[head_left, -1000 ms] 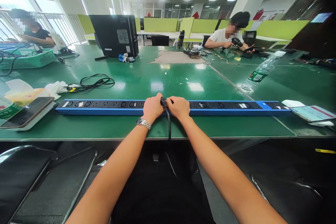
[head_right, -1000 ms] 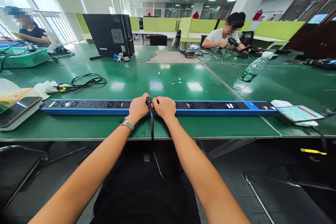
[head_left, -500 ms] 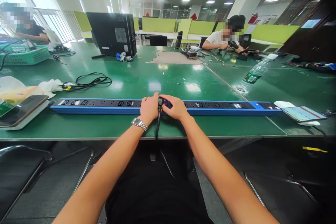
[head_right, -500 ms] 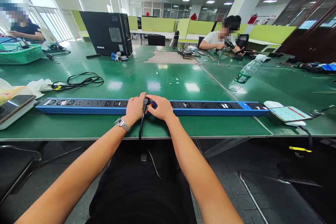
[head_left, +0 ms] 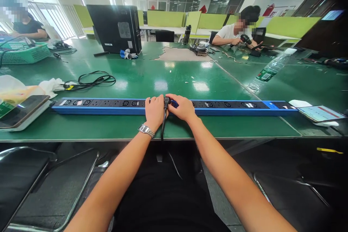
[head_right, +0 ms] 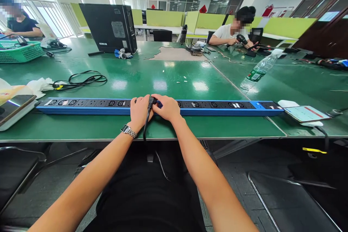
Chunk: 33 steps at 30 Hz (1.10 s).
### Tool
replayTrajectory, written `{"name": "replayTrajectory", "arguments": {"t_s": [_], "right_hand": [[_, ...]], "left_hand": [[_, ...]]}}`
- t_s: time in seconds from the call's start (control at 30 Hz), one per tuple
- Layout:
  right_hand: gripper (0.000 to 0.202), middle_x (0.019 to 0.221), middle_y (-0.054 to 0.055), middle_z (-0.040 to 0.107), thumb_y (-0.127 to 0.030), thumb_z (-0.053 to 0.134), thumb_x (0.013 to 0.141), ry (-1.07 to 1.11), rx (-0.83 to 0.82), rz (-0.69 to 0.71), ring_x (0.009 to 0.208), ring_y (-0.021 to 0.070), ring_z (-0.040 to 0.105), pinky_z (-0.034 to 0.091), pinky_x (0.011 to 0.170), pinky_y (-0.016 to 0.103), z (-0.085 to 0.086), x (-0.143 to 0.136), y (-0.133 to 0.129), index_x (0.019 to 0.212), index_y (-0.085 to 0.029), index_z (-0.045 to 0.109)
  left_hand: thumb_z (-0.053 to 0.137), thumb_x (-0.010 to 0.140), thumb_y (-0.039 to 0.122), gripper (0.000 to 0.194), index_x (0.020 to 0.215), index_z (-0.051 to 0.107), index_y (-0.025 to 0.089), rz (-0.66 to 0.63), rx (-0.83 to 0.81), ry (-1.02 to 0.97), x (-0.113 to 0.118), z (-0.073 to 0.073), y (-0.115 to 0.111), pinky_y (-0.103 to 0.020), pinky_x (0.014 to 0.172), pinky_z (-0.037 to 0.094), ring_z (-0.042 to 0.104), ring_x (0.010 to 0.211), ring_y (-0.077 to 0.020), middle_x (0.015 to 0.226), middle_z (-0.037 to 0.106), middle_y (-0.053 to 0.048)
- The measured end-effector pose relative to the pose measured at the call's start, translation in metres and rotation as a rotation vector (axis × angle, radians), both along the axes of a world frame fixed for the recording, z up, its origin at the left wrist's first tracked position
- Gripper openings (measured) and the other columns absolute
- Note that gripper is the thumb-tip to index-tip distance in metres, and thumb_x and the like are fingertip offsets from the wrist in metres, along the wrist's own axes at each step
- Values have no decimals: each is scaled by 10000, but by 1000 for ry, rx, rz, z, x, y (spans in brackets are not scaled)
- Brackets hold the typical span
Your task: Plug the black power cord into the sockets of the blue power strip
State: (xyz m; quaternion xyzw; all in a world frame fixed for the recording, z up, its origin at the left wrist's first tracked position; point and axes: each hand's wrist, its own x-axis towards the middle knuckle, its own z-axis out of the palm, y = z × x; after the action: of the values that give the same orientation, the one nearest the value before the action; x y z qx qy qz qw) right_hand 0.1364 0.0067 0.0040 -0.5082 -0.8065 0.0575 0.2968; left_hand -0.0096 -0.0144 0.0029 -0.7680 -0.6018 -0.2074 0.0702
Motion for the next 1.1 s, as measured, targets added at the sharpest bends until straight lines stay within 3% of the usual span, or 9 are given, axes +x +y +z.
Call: {"name": "replayTrajectory", "arguments": {"t_s": [0.27,0.4,0.53,0.63,0.73,0.93,1.1], "right_hand": [[425,1195,-15,699,-363,577,827,84,-52,-57,1063,190,642,476,920,293,3,-5,-5,1239,-277,632],[430,1272,0,665,-353,536,857,71,-14,-66,1125,195,620,464,961,306,0,-6,-7,1267,-256,622],[519,1353,14,612,-290,533,841,80,25,27,1189,185,589,436,1023,310,-3,-4,-5,1357,-240,554],[518,1294,19,651,-294,557,833,58,42,72,1137,208,614,460,999,351,-4,-5,-4,1350,-253,554],[443,1160,36,709,-358,566,856,52,67,-17,1035,251,648,497,920,395,-7,-8,-4,1286,-255,593],[390,1174,60,695,-331,514,882,150,183,-137,1035,253,640,497,892,376,-20,-9,-3,1249,-224,591],[352,1092,98,707,-345,523,878,150,310,-175,999,269,627,475,891,398,-27,-7,-3,1165,-179,638]], "left_hand": [[429,899,251,433,1304,476,107,-22,-4,10,-3,1,3,-413,1070,253,540,1148,-282,1176,661,-150],[435,906,270,522,1386,405,68,-39,-13,34,-6,2,3,-427,1110,216,526,1187,-285,1245,637,-174],[435,927,330,581,1424,366,35,-85,-8,64,-10,3,4,-423,1094,257,518,1207,-297,1282,613,-198],[473,921,352,591,1417,385,41,-120,-16,80,-15,3,4,-435,1092,273,519,1215,-299,1290,612,-194],[559,876,404,620,1389,430,81,-152,5,108,-20,0,1,-457,1076,300,496,1250,-310,1388,548,-184],[583,863,457,534,1294,529,147,25,96,-30,-24,-9,-8,-467,1047,333,471,1284,-315,1328,597,-151],[566,877,455,505,1288,542,162,-24,102,-48,-28,-12,-6,-466,1063,329,469,1295,-305,1329,601,-134]]}}
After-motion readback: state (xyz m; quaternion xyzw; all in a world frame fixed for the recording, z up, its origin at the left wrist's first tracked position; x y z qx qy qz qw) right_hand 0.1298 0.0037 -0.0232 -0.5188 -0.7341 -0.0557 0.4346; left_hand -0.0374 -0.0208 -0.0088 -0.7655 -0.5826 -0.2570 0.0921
